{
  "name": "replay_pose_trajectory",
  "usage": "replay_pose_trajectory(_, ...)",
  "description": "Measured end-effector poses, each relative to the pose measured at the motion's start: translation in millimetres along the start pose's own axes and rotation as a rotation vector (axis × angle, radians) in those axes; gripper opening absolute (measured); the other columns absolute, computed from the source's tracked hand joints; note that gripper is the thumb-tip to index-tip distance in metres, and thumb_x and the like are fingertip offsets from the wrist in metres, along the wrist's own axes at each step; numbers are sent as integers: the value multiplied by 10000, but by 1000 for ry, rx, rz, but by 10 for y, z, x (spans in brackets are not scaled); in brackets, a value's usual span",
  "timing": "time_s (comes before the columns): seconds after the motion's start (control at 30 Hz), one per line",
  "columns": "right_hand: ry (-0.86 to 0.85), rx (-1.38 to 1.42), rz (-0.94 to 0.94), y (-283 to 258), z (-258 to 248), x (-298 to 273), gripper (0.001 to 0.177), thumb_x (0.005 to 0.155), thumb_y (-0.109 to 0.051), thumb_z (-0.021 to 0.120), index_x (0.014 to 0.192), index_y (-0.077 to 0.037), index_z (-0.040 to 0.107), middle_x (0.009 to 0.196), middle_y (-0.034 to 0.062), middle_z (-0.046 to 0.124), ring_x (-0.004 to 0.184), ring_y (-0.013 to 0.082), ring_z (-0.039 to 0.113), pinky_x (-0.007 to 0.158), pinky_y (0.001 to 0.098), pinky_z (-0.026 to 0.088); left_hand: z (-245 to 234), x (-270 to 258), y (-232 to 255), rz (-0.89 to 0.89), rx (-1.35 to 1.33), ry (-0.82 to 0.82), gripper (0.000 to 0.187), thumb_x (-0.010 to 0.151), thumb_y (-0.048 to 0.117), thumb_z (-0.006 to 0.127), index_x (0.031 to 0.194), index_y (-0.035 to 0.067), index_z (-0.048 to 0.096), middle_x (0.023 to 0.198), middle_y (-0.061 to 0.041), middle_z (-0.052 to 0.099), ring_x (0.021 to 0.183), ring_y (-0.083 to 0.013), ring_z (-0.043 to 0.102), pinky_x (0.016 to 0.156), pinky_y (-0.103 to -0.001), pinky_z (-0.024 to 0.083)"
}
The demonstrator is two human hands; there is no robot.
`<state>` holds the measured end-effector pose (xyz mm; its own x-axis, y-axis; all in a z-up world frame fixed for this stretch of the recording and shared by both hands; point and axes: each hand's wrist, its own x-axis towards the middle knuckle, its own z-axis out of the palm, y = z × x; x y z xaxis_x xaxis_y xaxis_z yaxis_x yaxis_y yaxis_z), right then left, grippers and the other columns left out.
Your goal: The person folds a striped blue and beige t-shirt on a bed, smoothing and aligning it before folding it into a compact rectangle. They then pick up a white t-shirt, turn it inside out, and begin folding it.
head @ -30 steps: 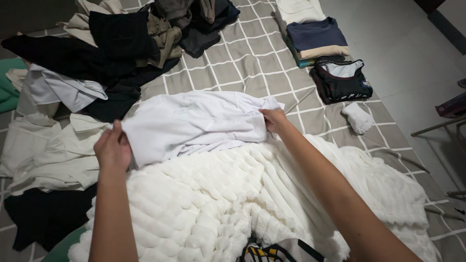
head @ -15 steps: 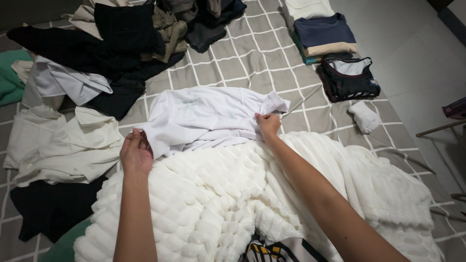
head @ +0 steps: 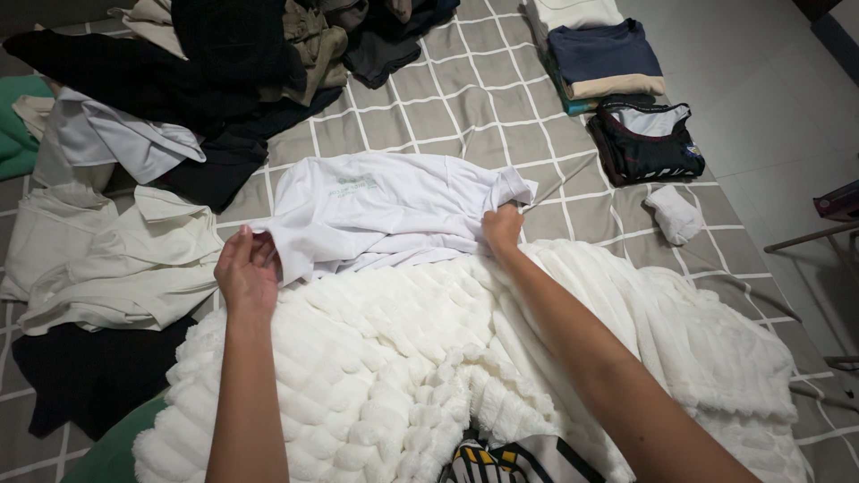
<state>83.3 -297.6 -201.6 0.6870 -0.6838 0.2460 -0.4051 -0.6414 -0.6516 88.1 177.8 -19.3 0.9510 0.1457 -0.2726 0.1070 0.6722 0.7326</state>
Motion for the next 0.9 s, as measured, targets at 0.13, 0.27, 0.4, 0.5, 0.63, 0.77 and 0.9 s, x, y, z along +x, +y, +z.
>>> replay_pose_trajectory(0.13, 20, 78, -75, -79, -137, -25, 427, 651, -163, 858, 908, 81, 619, 854, 284, 694, 842, 489, 676, 784, 518, 536, 41, -27, -31, -23, 6, -25, 139, 980, 153, 727, 1026, 59, 636, 965, -69, 646, 920, -212, 628, 944, -389, 563)
replay_pose_trajectory(0.27, -88, 19, 12, -242, -187, -193, 226, 704, -149, 832, 741, 28, 698, 804, 245, 710, 809, 421, 707, 778, 485, 547, -5, -39, -135, -35, 32, -29, 124, 972, 143, 713, 1022, 60, 635, 982, -79, 669, 927, -209, 647, 941, -380, 562)
replay_pose_trajectory(0.4, -119, 240, 24, -506, -289, -311, 200, 844, -174, 787, 808, 11, 719, 738, 167, 705, 682, 273, 678, 677, 387, 521, -89, -4, -214, -26, 21, -88, 115, 980, 142, 699, 1007, 55, 630, 998, -93, 672, 918, -213, 665, 935, -389, 568)
replay_pose_trajectory(0.5, -322, 680, 75, -730, -493, -356, 204, 941, -172, 754, 857, 10, 714, 734, 45, 655, 658, 125, 576, 617, 285, 453, -101, 24, -312, 52, 100, -113, 127, 1028, 81, 706, 987, 35, 595, 993, -82, 631, 924, -192, 640, 862, -376, 551)
replay_pose_trajectory(0.63, -539, 1179, 140, -1092, -849, -520, 112, 1002, -93, 692, 976, 16, 683, 811, -17, 609, 697, 67, 512, 614, 232, 410, 172, -70, -570, 203, 383, -74, 172, 930, -30, 637, 997, 102, 551, 941, -51, 636, 837, -171, 619, 737, -319, 533)
replay_pose_trajectory(0.77, -669, 1315, 184, -1562, -1343, -757, 103, 1003, -64, 676, 1012, 39, 670, 849, 16, 618, 741, 86, 557, 645, 239, 440, 886, -476, -820, 434, 710, -306, 211, 973, -60, 511, 1084, 37, 662, 961, -24, 648, 837, -129, 577, 710, -248, 471)
replay_pose_trajectory(0.9, -675, 1358, 159, -1974, -2007, -1091, 111, 1003, -47, 663, 1027, 61, 679, 883, 56, 665, 778, 117, 630, 714, 267, 531, 1437, -1291, -710, 549, 820, -444, 201, 930, -28, 530, 955, 36, 719, 908, -61, 618, 775, -173, 636, 681, -295, 494)
